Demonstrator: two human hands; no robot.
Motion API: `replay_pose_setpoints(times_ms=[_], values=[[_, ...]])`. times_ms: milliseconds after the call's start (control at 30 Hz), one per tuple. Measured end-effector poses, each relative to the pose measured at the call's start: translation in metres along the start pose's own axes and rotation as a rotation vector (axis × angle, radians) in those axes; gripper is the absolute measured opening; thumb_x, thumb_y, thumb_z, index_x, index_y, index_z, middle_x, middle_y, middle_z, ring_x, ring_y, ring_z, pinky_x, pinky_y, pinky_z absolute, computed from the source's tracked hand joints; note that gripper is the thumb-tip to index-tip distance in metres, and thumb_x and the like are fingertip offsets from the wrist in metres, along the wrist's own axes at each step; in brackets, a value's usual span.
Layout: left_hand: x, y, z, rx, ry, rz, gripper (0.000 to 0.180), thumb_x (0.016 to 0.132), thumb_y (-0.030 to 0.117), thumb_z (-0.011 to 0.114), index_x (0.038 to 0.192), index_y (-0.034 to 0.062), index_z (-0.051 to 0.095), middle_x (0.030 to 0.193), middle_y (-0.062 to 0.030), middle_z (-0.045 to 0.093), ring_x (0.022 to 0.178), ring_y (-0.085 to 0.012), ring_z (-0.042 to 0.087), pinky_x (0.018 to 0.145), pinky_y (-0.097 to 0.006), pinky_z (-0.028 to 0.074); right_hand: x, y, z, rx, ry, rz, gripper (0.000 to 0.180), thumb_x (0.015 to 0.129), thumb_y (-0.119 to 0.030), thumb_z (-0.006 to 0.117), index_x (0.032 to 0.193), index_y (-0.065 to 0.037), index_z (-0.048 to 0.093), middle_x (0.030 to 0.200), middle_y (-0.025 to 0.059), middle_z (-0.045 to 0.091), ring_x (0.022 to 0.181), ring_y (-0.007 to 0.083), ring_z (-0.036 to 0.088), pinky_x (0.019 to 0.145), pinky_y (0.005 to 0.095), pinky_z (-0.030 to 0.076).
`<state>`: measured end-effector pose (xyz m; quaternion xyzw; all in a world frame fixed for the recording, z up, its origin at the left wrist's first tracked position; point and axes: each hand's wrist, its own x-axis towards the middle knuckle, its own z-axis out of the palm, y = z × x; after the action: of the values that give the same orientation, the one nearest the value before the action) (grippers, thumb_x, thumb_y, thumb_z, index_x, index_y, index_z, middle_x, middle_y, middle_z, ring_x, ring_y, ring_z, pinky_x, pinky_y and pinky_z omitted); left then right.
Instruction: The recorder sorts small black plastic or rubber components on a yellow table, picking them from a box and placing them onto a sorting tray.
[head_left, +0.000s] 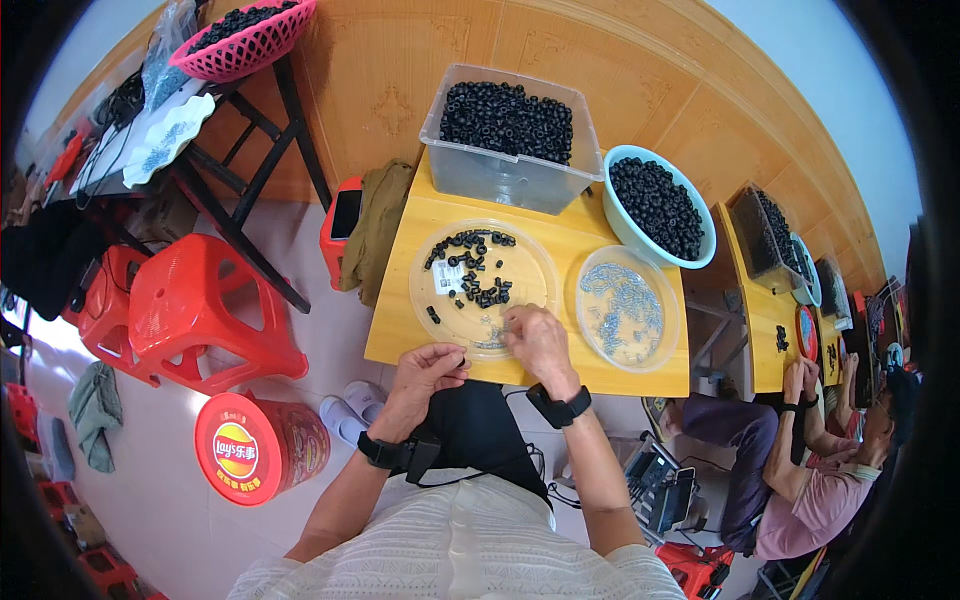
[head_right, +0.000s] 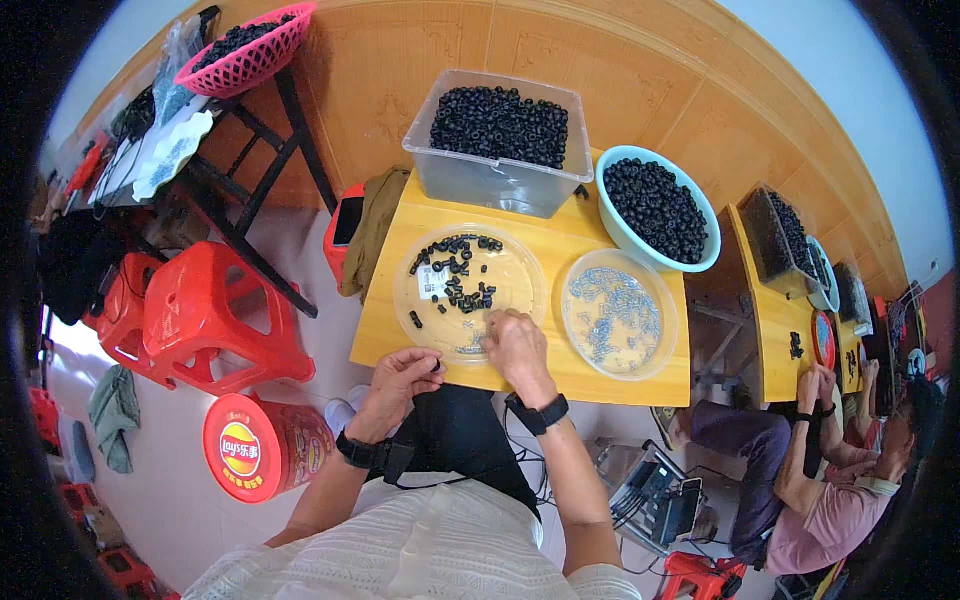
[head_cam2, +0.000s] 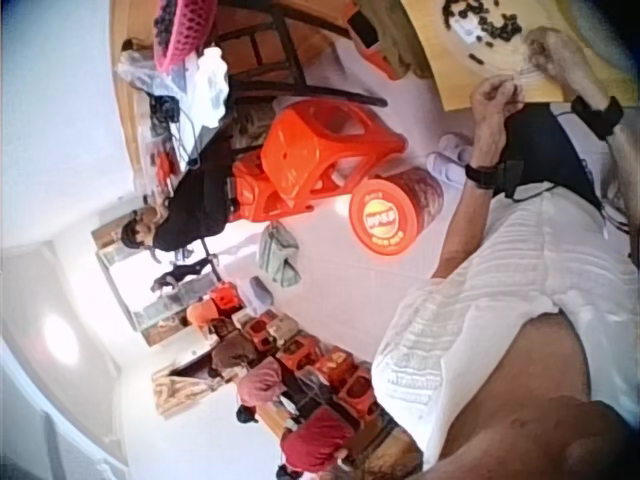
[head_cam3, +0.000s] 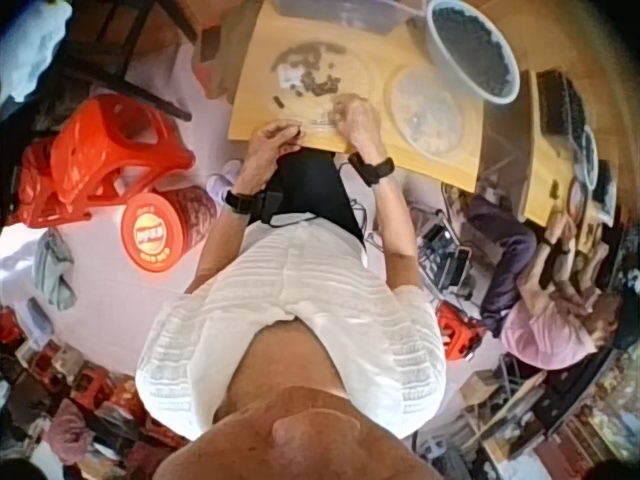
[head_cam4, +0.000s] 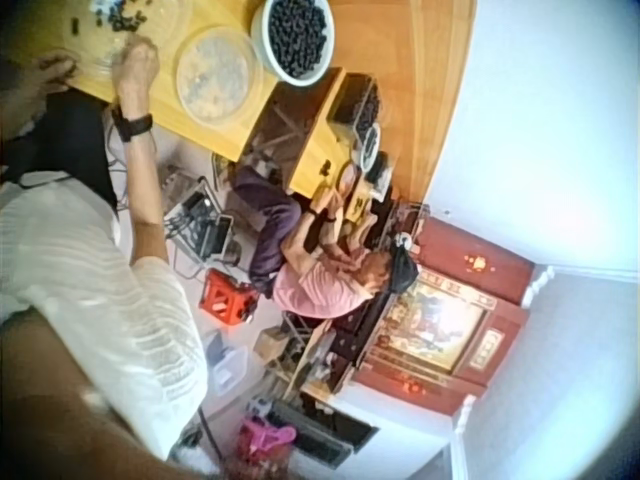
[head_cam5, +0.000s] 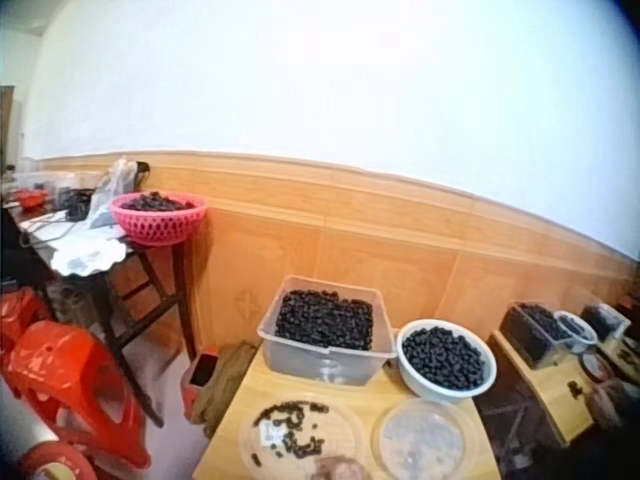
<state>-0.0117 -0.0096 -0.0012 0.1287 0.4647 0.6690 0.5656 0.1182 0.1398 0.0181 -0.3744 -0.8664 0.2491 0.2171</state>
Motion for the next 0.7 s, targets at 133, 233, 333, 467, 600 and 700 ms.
replay_pose_setpoints(times_ms=[133, 233, 333, 467, 600, 700], values=[[-0.001, 0.000, 0.000, 0.014, -0.004, -0.006, 0.018, 0.082, 0.013, 0.063, 0.096, 0.0021, 0.062, 0.079, -0.0073, 0.065, 0.066, -0.0101, 0.062, 0.061, -0.020, 0.051, 0.012, 0.013, 0.007, 0.086, -0.060, 0.019, 0.012, 0.067, 0.001, 0.058, 0.078, -0.002, 0.061, 0.073, 0.0153, 0.061, 0.070, 0.0290, 0.061, 0.063, 0.0362, 0.048], [0.000, -0.002, -0.004, 0.037, -0.004, -0.007, 0.017, 0.084, 0.012, 0.060, 0.097, 0.0017, 0.061, 0.083, -0.0079, 0.064, 0.069, -0.0103, 0.061, 0.063, -0.021, 0.052, 0.019, 0.018, 0.003, 0.216, -0.024, 0.081, 0.015, 0.069, 0.002, 0.056, 0.082, -0.002, 0.061, 0.071, 0.0146, 0.061, 0.065, 0.0273, 0.061, 0.060, 0.0341, 0.048], [0.000, -0.004, -0.004, 0.046, 0.014, -0.008, 0.017, 0.084, 0.013, 0.059, 0.097, 0.0014, 0.060, 0.083, -0.0080, 0.064, 0.069, -0.0105, 0.062, 0.063, -0.021, 0.052, 0.024, 0.025, -0.002, 0.299, 0.048, 0.104, 0.016, 0.070, 0.001, 0.056, 0.085, -0.003, 0.062, 0.069, 0.0134, 0.061, 0.063, 0.0263, 0.060, 0.059, 0.0334, 0.048], [-0.001, -0.002, -0.001, 0.006, 0.014, -0.004, 0.019, 0.082, 0.015, 0.063, 0.096, 0.0020, 0.062, 0.079, -0.0064, 0.065, 0.067, -0.0095, 0.061, 0.062, -0.020, 0.051, 0.016, 0.019, -0.011, 0.113, -0.006, 0.053, 0.015, 0.070, -0.002, 0.059, 0.084, -0.004, 0.062, 0.071, 0.0121, 0.060, 0.067, 0.0275, 0.060, 0.061, 0.0346, 0.048], [0.000, -0.002, 0.000, 0.018, 0.012, -0.008, 0.018, 0.082, 0.015, 0.063, 0.095, 0.0022, 0.062, 0.080, -0.0067, 0.065, 0.067, -0.0093, 0.061, 0.062, -0.020, 0.051, 0.005, -0.001, -0.004, 0.050, -0.130, -0.034, 0.013, 0.067, -0.002, 0.062, 0.080, -0.005, 0.061, 0.077, 0.0126, 0.059, 0.077, 0.0310, 0.059, 0.067, 0.0386, 0.046], [-0.002, -0.001, 0.002, 0.011, 0.002, -0.007, 0.018, 0.082, 0.015, 0.062, 0.096, 0.0026, 0.062, 0.080, -0.0067, 0.065, 0.067, -0.0093, 0.061, 0.062, -0.020, 0.051, 0.011, 0.017, 0.006, 0.076, -0.065, -0.030, 0.014, 0.067, 0.000, 0.062, 0.080, -0.004, 0.062, 0.079, 0.0139, 0.060, 0.074, 0.0301, 0.059, 0.066, 0.0371, 0.047]])
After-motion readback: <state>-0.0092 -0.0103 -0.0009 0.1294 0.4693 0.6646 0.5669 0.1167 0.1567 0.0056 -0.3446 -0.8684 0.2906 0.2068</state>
